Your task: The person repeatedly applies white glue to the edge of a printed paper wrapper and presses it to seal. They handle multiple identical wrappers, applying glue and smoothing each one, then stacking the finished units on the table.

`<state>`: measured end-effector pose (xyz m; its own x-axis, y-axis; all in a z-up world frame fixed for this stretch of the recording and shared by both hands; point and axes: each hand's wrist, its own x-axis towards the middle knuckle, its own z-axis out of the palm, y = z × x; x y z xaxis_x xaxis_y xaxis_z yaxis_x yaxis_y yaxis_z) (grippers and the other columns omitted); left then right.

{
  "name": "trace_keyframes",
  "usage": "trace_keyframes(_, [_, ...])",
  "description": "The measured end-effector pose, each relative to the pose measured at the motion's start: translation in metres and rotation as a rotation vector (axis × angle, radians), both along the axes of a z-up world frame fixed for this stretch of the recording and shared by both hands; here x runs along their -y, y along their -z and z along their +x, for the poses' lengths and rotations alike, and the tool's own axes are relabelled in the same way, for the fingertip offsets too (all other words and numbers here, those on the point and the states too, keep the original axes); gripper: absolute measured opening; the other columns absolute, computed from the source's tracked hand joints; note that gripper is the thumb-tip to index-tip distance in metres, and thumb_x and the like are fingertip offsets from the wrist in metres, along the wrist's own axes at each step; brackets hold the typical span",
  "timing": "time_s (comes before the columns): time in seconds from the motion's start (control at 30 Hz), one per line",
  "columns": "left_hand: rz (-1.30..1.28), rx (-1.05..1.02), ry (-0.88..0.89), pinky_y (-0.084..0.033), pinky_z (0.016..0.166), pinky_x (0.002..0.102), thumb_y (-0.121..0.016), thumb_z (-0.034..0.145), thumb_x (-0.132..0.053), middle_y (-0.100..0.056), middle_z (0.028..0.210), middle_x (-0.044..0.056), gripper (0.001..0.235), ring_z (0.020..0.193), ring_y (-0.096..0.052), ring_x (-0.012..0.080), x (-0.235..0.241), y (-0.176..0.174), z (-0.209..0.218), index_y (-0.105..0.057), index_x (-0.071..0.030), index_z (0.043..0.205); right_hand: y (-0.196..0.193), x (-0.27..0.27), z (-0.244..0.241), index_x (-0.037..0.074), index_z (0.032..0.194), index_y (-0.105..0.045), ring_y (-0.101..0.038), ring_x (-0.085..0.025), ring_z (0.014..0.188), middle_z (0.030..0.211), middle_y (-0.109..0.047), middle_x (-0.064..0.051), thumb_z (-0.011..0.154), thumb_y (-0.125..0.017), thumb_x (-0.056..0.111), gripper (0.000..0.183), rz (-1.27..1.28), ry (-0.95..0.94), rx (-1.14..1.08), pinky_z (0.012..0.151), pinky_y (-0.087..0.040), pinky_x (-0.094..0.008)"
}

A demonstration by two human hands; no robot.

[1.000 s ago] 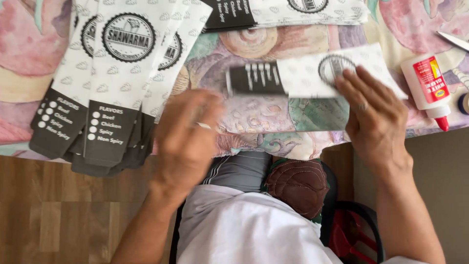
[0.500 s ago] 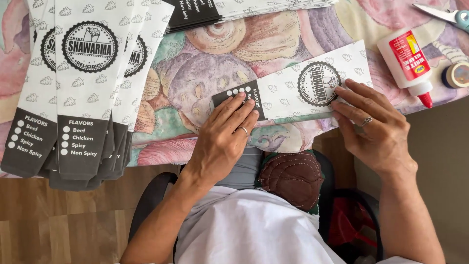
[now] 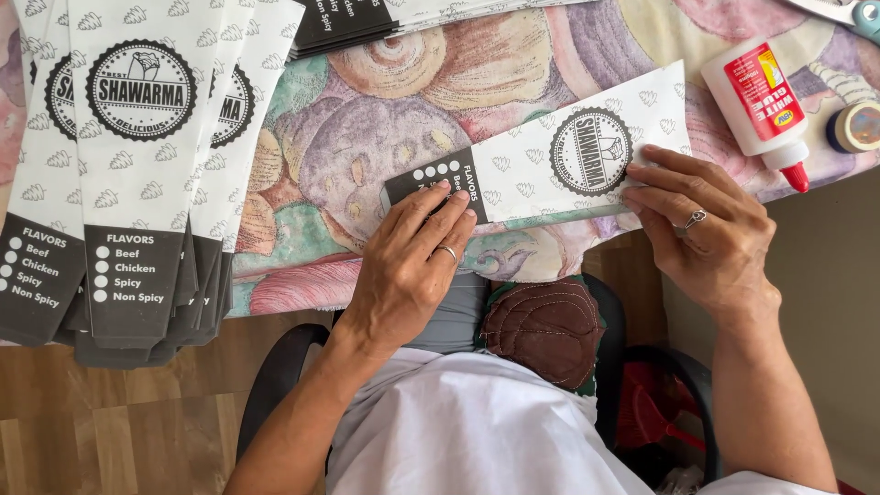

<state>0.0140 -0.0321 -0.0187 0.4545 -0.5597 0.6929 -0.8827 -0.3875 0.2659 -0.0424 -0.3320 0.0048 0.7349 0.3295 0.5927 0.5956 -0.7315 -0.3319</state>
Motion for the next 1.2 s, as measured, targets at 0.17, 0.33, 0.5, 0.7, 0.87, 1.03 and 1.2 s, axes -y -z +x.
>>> trace_keyframes(0.17, [0.011,0.023,-0.012,-0.06,0.092,0.048,-0.075,0.095,0.012,-0.071,0.115,0.025,0.006,0.109,-0.068,0.0394,0.001,0.0,0.0,-0.072,0.011,0.1,0.003,0.001,-0.001,-0.012,0.103,-0.073,-0.073,-0.052,0.113,0.111,-0.075,-0.027,0.103,-0.067,-0.019,0.009,0.001,0.018,-0.002,0.099,-0.061,-0.05])
trace_keyframes(0.33, [0.015,0.009,-0.007,-0.06,0.091,0.048,-0.072,0.097,0.012,-0.071,0.116,0.025,0.008,0.11,-0.067,0.0401,0.0,0.0,0.0,-0.072,0.011,0.104,0.002,0.0,0.0,-0.013,0.103,-0.072,-0.073,-0.052,0.114,0.112,-0.074,-0.028,0.102,-0.068,-0.02,0.009,0.016,0.005,-0.017,0.101,-0.06,-0.052])
trace_keyframes(0.5, [0.079,0.002,-0.062,-0.058,0.087,0.044,-0.073,0.099,0.002,-0.073,0.114,0.021,0.012,0.107,-0.069,0.0354,0.002,-0.007,-0.002,-0.076,-0.001,0.111,-0.001,-0.004,0.001,-0.012,0.099,-0.071,-0.073,-0.05,0.112,0.11,-0.075,-0.028,0.099,-0.073,-0.022,0.01,0.012,0.036,-0.02,0.099,-0.06,-0.049])
trace_keyframes(0.7, [0.099,0.0,-0.075,-0.057,0.087,0.045,-0.065,0.1,0.008,-0.071,0.116,0.021,0.013,0.11,-0.068,0.0377,0.004,-0.004,-0.005,-0.074,-0.001,0.105,-0.001,-0.011,0.011,-0.005,0.095,-0.073,-0.071,-0.044,0.105,0.11,-0.077,-0.022,0.094,-0.075,-0.013,0.009,-0.006,0.047,0.036,0.095,-0.053,-0.049])
trace_keyframes(0.87, [0.082,0.013,-0.084,-0.058,0.088,0.047,-0.07,0.1,0.002,-0.072,0.114,0.022,0.006,0.108,-0.069,0.0381,0.006,-0.004,-0.005,-0.074,0.0,0.103,-0.002,-0.021,0.033,-0.002,0.105,-0.075,-0.065,-0.04,0.107,0.117,-0.073,-0.02,0.1,-0.076,-0.004,0.006,0.049,-0.135,-0.066,0.095,-0.053,-0.045])
trace_keyframes(1.03, [0.053,0.01,-0.106,-0.059,0.087,0.047,-0.07,0.101,0.002,-0.072,0.114,0.021,0.006,0.107,-0.069,0.0377,0.008,-0.003,-0.006,-0.075,-0.001,0.101,0.001,-0.014,0.042,-0.003,0.106,-0.075,-0.065,-0.038,0.112,0.121,-0.071,-0.02,0.097,-0.075,0.0,0.009,0.11,-0.236,-0.192,0.103,-0.051,-0.045])
trace_keyframes(1.2, [0.002,0.008,-0.11,-0.06,0.087,0.048,-0.071,0.1,0.003,-0.071,0.113,0.021,0.004,0.106,-0.069,0.0385,0.01,0.0,-0.007,-0.074,0.001,0.101,0.006,-0.01,0.041,-0.004,0.11,-0.074,-0.065,-0.04,0.113,0.124,-0.07,-0.02,0.097,-0.077,0.003,0.015,0.096,-0.22,-0.164,0.104,-0.052,-0.046])
